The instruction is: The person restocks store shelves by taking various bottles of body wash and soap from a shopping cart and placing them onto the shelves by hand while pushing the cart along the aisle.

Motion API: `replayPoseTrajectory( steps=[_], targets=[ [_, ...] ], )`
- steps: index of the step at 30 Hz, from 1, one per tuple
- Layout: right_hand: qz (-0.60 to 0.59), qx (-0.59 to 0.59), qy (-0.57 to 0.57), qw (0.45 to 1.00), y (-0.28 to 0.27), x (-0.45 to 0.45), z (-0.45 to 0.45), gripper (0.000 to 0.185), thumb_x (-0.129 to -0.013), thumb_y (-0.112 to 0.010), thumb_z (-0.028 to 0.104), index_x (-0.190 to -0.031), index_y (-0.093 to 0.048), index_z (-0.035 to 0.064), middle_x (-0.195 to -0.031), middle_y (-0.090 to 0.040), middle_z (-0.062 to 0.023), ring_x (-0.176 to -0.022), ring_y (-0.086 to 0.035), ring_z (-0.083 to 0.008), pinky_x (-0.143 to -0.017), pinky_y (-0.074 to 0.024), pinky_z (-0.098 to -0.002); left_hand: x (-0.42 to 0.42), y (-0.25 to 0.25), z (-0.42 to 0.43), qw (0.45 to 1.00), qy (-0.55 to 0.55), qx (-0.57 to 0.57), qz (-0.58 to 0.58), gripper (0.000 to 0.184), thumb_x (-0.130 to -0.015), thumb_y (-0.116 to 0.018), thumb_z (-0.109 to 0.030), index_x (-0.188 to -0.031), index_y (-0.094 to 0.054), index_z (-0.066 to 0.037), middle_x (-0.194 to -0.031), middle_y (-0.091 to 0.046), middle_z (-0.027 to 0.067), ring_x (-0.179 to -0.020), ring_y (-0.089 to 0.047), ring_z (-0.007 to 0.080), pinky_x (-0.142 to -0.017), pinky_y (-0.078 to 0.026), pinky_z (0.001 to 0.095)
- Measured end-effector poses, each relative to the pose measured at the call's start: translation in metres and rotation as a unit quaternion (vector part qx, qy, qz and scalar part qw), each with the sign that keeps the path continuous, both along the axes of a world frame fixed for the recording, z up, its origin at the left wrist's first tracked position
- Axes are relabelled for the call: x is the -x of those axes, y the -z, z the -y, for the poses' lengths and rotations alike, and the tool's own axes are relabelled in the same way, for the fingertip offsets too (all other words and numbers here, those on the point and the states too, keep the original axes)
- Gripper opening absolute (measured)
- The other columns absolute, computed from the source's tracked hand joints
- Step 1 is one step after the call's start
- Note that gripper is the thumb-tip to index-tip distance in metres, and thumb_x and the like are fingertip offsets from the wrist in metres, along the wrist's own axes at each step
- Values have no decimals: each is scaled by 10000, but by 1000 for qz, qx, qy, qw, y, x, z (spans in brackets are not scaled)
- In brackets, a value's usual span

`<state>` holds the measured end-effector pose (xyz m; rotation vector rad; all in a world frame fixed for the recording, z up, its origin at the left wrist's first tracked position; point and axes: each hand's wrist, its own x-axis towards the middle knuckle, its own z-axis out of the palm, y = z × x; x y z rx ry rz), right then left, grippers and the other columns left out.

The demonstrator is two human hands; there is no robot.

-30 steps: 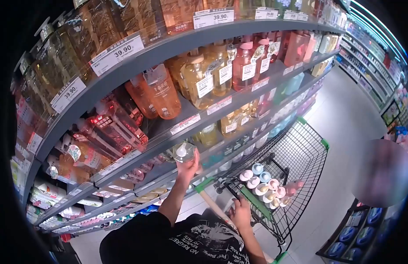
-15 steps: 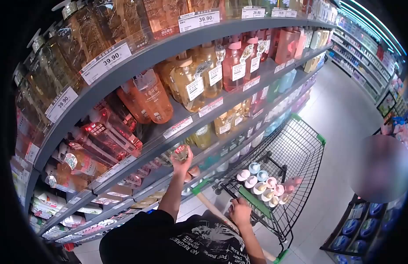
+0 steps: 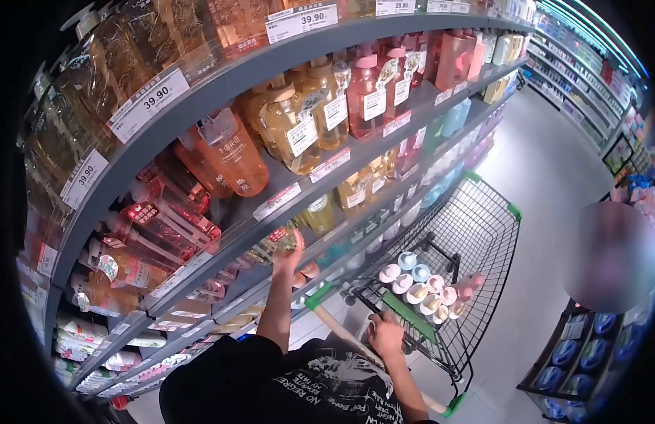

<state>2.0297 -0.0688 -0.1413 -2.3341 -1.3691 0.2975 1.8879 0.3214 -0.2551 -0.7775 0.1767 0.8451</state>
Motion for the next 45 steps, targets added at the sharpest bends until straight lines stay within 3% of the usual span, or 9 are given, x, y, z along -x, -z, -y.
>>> replayPoseTrajectory(
  steps=[3, 12, 15, 19, 25, 29, 33, 40, 45],
  targets=[
    [-18, 9, -2, 1000, 4, 0, 3, 217, -767, -712, 193, -982, -689, 181, -958, -614, -75, -860, -652, -297, -703, -529, -439, 4, -4, -3, 998, 19, 7, -56, 437, -903, -557, -306, -1200, -583, 13, -1195, -511, 197, -1119, -536, 360, -904, -576, 470],
    [-8, 47, -10, 999, 0, -1, 3, 265, -764, -717, 197, -1023, -664, 185, -971, -602, -99, -823, -663, -307, -694, -545, -440, 18, -14, -12, 996, 56, 13, -69, 344, -990, -476, -250, -1156, -607, 22, -1175, -601, 175, -1146, -542, 341, -949, -549, 426],
    [-13, 5, -11, 1000, 6, 0, 5, 271, -755, -716, 189, -1016, -650, 159, -972, -600, -104, -860, -666, -310, -702, -549, -436, 3, -35, 28, 954, 57, -94, -278, 327, -980, -515, -248, -1150, -608, 16, -1134, -621, 157, -1092, -584, 305, -962, -538, 406],
    [-25, 9, -2, 1000, -3, -2, 4, 262, -733, -695, 158, -989, -645, 134, -952, -587, -114, -840, -658, -313, -675, -542, -447, -15, -102, 116, 754, 212, -321, -532, 295, -942, -593, -215, -1159, -620, -17, -1078, -651, 123, -980, -638, 261, -921, -528, 360],
    [-17, -54, 2, 998, 6, -4, 6, 199, -736, -677, 150, -931, -656, 117, -889, -573, -110, -811, -648, -317, -661, -529, -447, -32, -105, 145, 227, 294, -648, -664, 280, -896, -643, -161, -1129, -637, -6, -951, -690, 96, -875, -664, 174, -810, -509, 280],
    [-43, -64, 6, 997, 12, -10, 3, 161, -757, -657, 146, -916, -670, 127, -872, -582, -113, -682, -658, -311, -569, -525, -444, -51, -72, 146, 214, 275, -684, -641, 286, -880, -659, -197, -1119, -652, -41, -939, -705, 107, -814, -693, 221, -722, -532, 351],
    [-87, 75, -18, 993, 13, -23, -1, 380, -682, -782, 198, -1051, -695, 181, -1049, -629, -88, -898, -687, -296, -742, -559, -427, -88, -110, 172, 27, 324, -690, -647, 376, -806, -691, -280, -1131, -650, -95, -1006, -703, 128, -911, -681, 308, -798, -529, 402],
    [-138, 129, -74, 979, -10, -65, -5, 489, -656, -833, 193, -1118, -672, 174, -1072, -653, -100, -935, -695, -318, -790, -554, -444, -129, -123, 196, -145, 307, -680, -650, 457, -768, -703, -380, -1166, -640, -164, -1085, -652, 96, -994, -648, 306, -820, -514, 449],
    [-134, 66, -46, 988, 3, -85, -9, 263, -769, -631, 82, -1008, -701, 166, -1012, -652, -112, -882, -694, -335, -739, -558, -462, -156, -137, 209, -277, 242, -671, -644, 397, -751, -688, -355, -1102, -659, -171, -1053, -625, 94, -966, -646, 293, -740, -525, 473]
  ],
)
